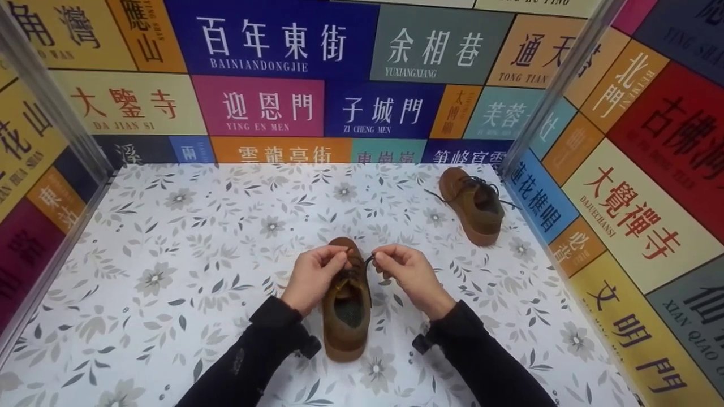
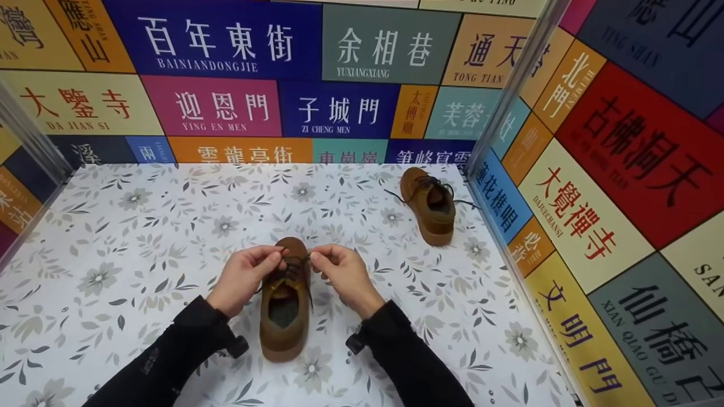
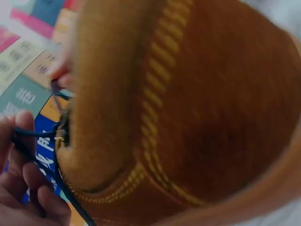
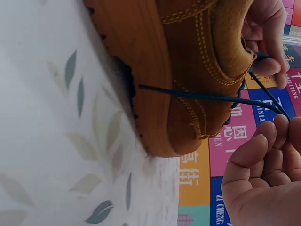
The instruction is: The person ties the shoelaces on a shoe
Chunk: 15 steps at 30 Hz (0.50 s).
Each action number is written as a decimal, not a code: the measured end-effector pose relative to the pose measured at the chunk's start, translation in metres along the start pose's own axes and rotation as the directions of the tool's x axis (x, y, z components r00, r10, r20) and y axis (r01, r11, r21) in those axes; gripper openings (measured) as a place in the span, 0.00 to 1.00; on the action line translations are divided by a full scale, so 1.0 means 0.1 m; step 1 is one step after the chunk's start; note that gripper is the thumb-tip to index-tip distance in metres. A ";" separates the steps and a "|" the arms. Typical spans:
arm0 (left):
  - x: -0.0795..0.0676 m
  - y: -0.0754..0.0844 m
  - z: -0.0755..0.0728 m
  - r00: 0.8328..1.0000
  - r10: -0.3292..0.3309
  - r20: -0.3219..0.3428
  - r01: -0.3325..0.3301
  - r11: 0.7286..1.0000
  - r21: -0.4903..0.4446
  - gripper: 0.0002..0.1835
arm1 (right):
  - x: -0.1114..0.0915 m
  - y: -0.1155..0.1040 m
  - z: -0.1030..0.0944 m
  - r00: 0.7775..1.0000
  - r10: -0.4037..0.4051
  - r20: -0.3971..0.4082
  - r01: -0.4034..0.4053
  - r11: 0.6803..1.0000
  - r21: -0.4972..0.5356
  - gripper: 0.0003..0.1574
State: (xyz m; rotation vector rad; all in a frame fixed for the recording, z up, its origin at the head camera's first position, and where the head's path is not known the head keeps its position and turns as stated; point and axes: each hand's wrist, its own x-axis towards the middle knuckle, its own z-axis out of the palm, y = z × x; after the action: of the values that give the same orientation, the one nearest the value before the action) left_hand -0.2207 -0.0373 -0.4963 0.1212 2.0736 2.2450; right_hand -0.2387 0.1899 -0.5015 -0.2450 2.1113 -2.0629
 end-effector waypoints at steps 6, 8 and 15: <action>0.00 0.01 0.04 0.995 0.101 0.013 -0.101 0.963 0.248 0.12 | 0.04 -0.14 0.09 0.999 -0.050 0.003 0.050 0.996 -0.067 0.12; 0.00 0.02 0.04 0.994 0.109 0.020 -0.111 0.960 0.255 0.12 | 0.04 -0.16 0.11 0.999 -0.054 -0.004 0.054 0.994 -0.091 0.11; -0.01 0.02 0.02 0.989 0.131 0.073 -0.145 0.953 0.266 0.10 | 0.09 -0.21 0.16 0.998 -0.050 -0.049 0.044 0.992 -0.118 0.13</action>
State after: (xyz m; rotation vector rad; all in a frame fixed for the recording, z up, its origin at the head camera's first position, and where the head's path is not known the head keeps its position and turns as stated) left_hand -0.2197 -0.0353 -0.4942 0.3510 2.4002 1.9878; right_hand -0.2434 0.1721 -0.4813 -0.2632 2.2823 -1.9937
